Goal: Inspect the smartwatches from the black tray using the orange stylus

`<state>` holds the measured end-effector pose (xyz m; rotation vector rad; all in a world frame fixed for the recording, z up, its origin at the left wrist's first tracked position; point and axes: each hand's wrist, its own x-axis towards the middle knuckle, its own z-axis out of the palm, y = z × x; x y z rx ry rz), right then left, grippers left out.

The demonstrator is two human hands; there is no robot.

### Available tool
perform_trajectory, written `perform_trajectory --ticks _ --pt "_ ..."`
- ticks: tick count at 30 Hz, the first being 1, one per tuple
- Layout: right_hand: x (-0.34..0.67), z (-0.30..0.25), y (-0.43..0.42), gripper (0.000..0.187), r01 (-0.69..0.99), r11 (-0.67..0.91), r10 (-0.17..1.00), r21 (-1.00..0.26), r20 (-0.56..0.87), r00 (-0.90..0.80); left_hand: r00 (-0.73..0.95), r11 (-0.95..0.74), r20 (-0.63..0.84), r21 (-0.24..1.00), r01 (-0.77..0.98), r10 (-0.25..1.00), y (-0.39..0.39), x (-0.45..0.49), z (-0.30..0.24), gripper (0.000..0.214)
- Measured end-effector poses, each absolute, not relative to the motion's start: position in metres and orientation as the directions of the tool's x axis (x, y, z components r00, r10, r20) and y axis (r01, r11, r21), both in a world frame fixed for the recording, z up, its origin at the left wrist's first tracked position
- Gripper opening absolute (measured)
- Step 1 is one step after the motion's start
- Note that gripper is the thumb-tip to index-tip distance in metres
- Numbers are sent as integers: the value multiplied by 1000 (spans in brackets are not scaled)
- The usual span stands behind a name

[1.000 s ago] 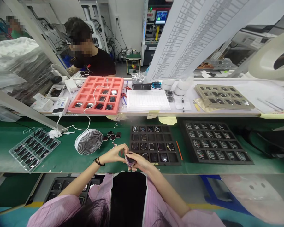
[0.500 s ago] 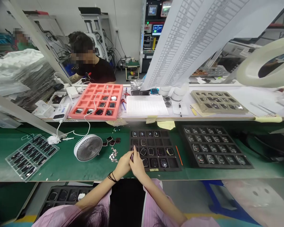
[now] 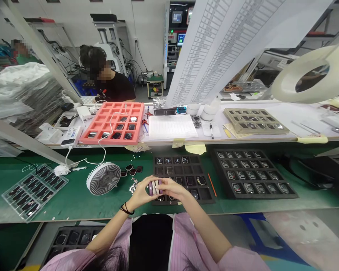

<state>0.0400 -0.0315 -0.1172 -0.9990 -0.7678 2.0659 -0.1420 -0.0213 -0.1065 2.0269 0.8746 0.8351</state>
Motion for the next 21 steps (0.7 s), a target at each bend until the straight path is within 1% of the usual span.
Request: perform_trajectory --ticks 4,11,14,18,21 --pt "35 -116 -31 39 -326 -594 782 -735 -432 -450 581 -422 185 854 304 793 -22 -144 -104 52" --pt "29 -122 -36 40 -379 -585 806 -717 -459 -375 619 -369 115 879 301 777 -21 -151 -95 55" --pt "30 -130 -36 42 -408 -594 803 -694 -476 -359 550 -289 87 912 291 830 -20 -155 -101 55" --pt "28 -144 -35 41 -432 -618 786 -656 -511 -348 424 -121 0 959 257 905 -20 -159 -124 45" --pt "25 -153 -36 39 -433 -637 771 -637 -533 -349 420 -104 -26 953 284 907 -21 -161 -135 46"
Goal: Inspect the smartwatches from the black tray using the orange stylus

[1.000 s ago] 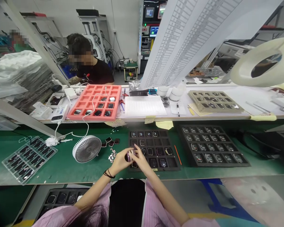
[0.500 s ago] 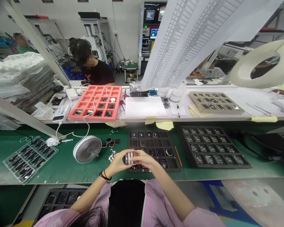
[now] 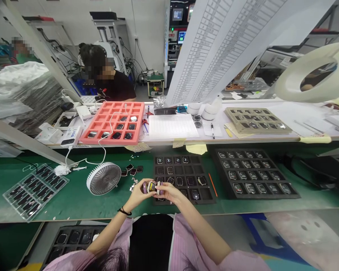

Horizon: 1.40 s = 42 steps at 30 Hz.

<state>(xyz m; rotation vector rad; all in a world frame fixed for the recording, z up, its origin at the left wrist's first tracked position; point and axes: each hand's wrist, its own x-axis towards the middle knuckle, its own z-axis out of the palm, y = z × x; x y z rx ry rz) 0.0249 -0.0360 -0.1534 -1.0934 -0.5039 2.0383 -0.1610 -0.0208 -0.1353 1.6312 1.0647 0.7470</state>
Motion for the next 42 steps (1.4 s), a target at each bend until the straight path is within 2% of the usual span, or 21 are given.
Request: perform_trajectory --ticks 5,12,16,25,29,32,35,37,38,42 --pt "23 -160 -35 39 -430 -634 773 -643 -536 -339 481 -241 30 891 384 876 -23 -156 -131 53" --pt "22 -151 -34 37 -423 -611 791 -669 -504 -346 585 -302 61 897 323 809 -21 -148 -131 68" --pt "22 -146 -39 37 -396 -628 777 -670 -511 -367 660 -328 33 886 328 750 -20 -151 -128 63" --pt "21 -147 -40 36 -353 -636 770 -686 -531 -353 696 -423 63 832 359 715 -20 -151 -124 55" --pt "20 -146 -44 37 -362 -629 777 -688 -537 -330 719 -395 45 859 327 694 -19 -156 -119 64" --pt "24 -145 -45 41 -391 -623 782 -677 -543 -306 657 -251 -31 910 331 753 -17 -170 -121 70" --pt "31 -148 -45 44 -427 -614 787 -664 -552 -274 395 198 -286 948 247 873 -15 -182 -135 70" --pt "36 -154 -44 42 -441 -610 788 -658 -562 -251 272 450 -468 884 131 841 -16 -185 -147 64" --pt "38 -158 -45 42 -443 -610 786 -656 -569 -240 257 522 -526 848 91 811 -18 -184 -153 57" --pt "41 -177 -52 39 -439 -622 768 -648 -615 -180 337 666 -621 746 -24 708 -25 -171 -169 28"
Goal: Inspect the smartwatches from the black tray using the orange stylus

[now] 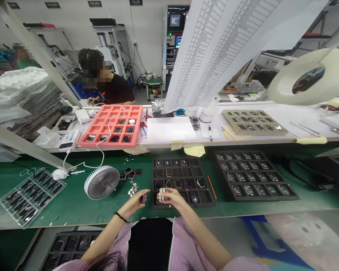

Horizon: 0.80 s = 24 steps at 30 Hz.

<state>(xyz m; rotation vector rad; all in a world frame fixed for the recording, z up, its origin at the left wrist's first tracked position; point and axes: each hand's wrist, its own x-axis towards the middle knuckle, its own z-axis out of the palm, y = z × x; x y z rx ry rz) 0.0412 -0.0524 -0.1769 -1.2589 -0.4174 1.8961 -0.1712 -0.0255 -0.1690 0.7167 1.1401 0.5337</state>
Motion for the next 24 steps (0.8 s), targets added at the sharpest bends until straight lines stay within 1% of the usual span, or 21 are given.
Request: perform_trajectory --ticks 2,5,10,15,24 --pt "42 -186 -59 38 -435 -632 753 -641 -640 -151 366 720 -649 687 -95 667 -29 -163 -176 22" --pt "45 -194 -70 38 -438 -641 736 -630 -667 -117 390 774 -677 606 -183 623 -32 -152 -187 19" --pt "54 -200 -82 38 -467 -634 724 -617 -685 -78 376 799 -705 523 -298 601 -32 -144 -204 18" --pt "60 -203 -90 37 -495 -623 717 -606 -695 -52 348 779 -703 500 -379 620 -34 -141 -208 20" --pt "62 -203 -98 39 -495 -611 730 -618 -682 -50 320 750 -691 505 -428 648 -41 -132 -205 20"
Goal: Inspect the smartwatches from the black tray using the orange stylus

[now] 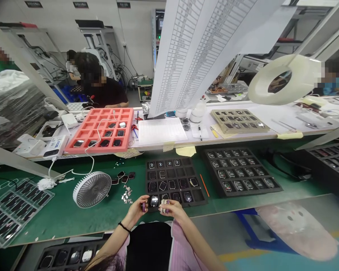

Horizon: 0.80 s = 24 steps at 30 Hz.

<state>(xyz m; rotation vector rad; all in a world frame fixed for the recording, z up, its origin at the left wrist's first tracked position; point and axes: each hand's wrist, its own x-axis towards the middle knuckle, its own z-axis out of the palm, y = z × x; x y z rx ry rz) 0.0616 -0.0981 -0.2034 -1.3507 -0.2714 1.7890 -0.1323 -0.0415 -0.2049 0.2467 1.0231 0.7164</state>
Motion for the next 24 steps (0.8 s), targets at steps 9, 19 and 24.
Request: perform_trajectory --ticks 9,19,24 --pt "61 -201 -102 38 -517 -595 737 -616 -674 -45 309 747 -688 536 -392 656 -45 -129 -202 21" --pt "68 -201 -104 39 -524 -593 731 -612 -682 -30 291 739 -683 574 -352 670 -44 -117 -197 20" --pt "72 -206 -106 41 -524 -589 729 -615 -684 -17 288 736 -680 590 -333 675 -44 -114 -194 19"
